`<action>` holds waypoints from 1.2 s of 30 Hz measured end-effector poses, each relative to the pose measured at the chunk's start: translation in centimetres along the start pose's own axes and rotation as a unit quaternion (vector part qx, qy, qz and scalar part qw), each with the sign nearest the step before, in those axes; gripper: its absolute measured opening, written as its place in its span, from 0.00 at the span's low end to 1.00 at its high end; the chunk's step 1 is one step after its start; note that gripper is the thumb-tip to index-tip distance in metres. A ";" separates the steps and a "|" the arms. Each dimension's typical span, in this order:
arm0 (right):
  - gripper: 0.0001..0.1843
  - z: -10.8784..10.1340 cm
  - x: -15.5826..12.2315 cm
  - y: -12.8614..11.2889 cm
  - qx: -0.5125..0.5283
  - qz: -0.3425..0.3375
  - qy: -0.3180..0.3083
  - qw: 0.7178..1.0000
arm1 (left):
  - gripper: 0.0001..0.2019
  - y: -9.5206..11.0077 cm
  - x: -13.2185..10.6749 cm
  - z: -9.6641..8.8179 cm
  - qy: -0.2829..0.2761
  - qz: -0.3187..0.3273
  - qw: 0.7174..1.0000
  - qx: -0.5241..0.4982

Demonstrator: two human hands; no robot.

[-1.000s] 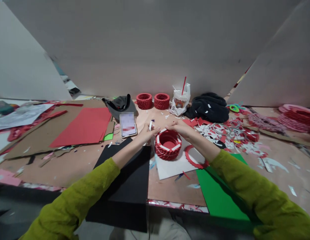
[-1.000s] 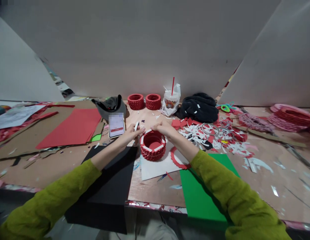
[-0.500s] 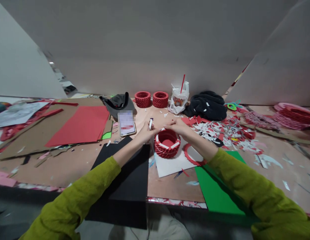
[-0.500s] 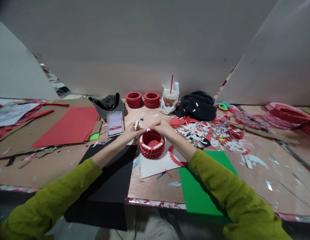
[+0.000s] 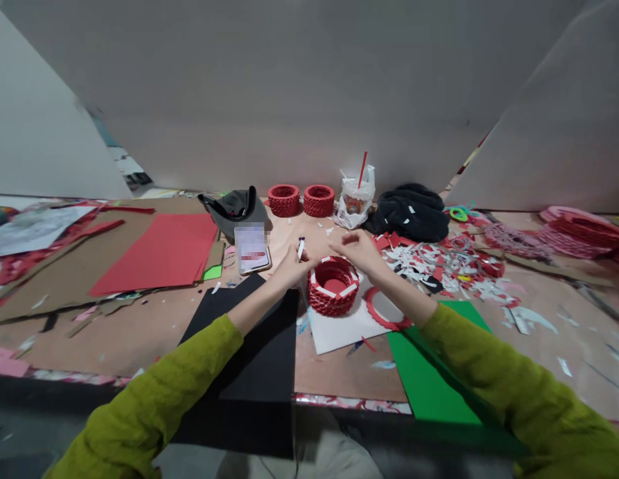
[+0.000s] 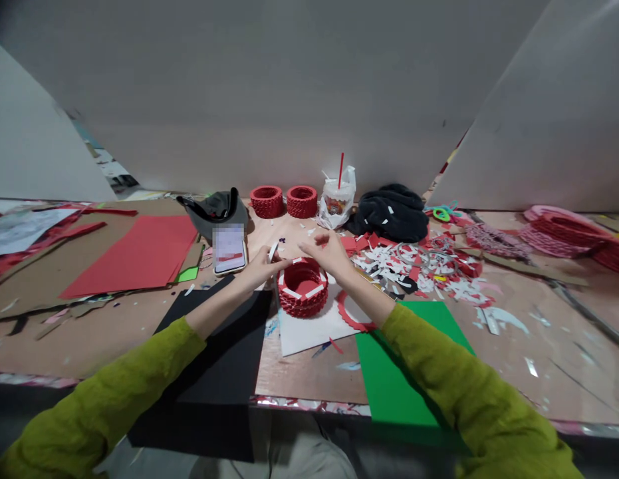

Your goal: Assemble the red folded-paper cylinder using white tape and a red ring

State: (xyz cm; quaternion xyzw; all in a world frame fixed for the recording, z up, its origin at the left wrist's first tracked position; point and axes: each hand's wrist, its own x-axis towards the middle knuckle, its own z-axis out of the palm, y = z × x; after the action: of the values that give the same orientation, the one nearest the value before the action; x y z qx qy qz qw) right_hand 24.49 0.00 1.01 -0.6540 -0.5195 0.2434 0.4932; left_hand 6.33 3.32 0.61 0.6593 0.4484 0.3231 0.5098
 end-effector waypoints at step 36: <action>0.14 -0.7 -4.8 -7.8 -0.042 -0.476 0.003 0.878 | 0.18 4.8 -6.5 -2.9 -0.102 0.173 0.964 -0.176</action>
State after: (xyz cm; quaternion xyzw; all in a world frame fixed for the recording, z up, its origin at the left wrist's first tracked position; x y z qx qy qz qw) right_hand 19.97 -4.90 7.39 -0.3484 -0.7768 -0.0450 0.5227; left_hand 2.46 -1.93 6.23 0.6562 0.2090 0.4111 0.5972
